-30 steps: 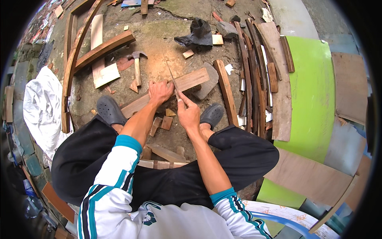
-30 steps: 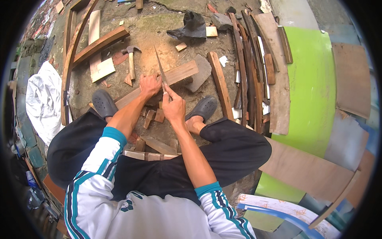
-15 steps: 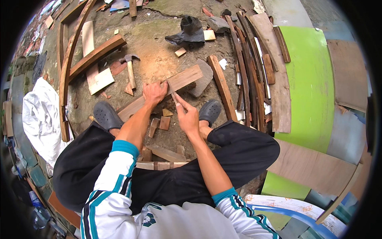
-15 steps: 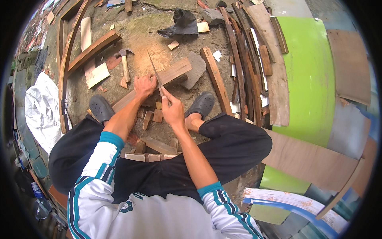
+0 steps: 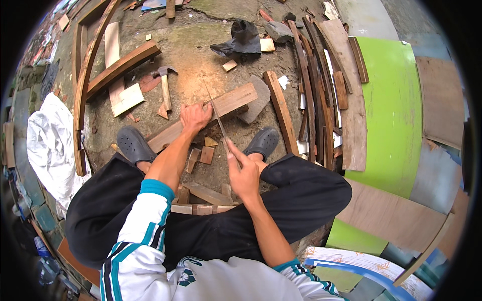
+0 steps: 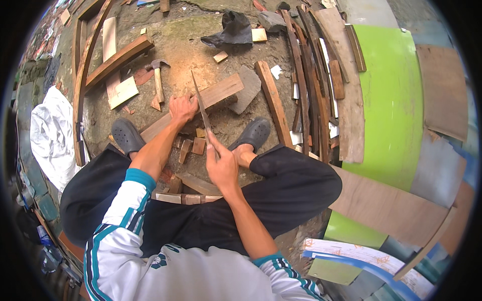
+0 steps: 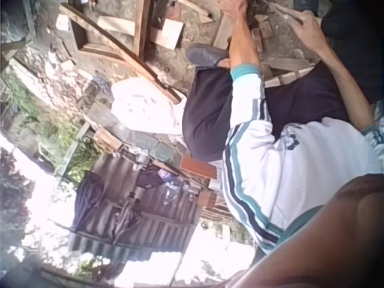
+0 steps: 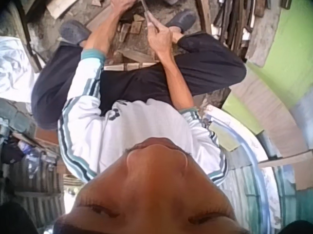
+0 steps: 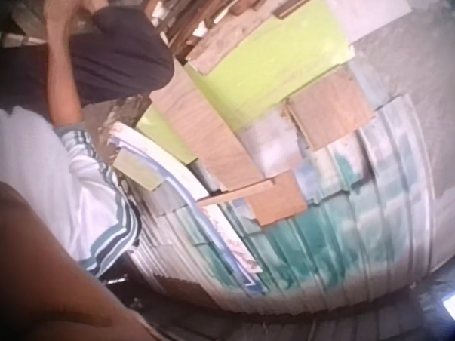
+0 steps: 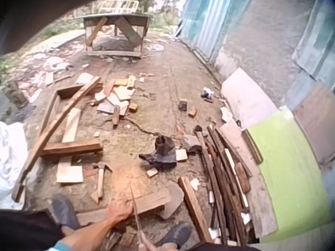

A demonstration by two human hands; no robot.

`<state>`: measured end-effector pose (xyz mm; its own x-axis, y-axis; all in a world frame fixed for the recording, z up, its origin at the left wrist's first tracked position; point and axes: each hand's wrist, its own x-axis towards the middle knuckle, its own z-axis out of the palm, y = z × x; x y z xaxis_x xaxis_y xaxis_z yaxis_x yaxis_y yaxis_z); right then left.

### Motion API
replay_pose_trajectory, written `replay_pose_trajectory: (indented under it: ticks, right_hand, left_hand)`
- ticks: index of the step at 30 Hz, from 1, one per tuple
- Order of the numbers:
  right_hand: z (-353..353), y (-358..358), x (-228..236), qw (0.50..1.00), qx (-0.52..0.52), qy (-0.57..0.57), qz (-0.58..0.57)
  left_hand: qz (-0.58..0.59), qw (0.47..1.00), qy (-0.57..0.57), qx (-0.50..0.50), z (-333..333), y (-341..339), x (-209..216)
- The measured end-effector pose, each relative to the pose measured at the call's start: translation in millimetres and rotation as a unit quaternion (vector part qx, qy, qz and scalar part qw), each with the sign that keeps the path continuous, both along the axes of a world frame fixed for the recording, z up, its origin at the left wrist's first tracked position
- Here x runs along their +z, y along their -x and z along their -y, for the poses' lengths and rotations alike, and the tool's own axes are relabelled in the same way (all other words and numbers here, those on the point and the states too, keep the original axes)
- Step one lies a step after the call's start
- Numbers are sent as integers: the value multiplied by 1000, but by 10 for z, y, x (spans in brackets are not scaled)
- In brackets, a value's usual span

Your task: The person sits on the ground and handles various wooden planks and scraps. They align pieces, use a small block as a guide, and then use a hand saw to cut a plank. The person also uses a hammer to tap pieces into place.

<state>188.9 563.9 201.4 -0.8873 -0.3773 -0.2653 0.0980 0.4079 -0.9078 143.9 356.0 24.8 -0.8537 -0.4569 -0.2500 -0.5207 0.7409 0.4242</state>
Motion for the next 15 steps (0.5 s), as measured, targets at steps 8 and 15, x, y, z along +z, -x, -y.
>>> replay_pose_trajectory:
  ticks: [8, 15]
  right_hand:
    - [228, 304, -266, 999, 11, -38, 36]
    - [-332, -215, 441, 997, 10, -48, 65]
  left_hand:
    - [0, 1000, 8, -15, -38, 59, -92]
    - [18, 1000, -9, 5, 20, -19, 31]
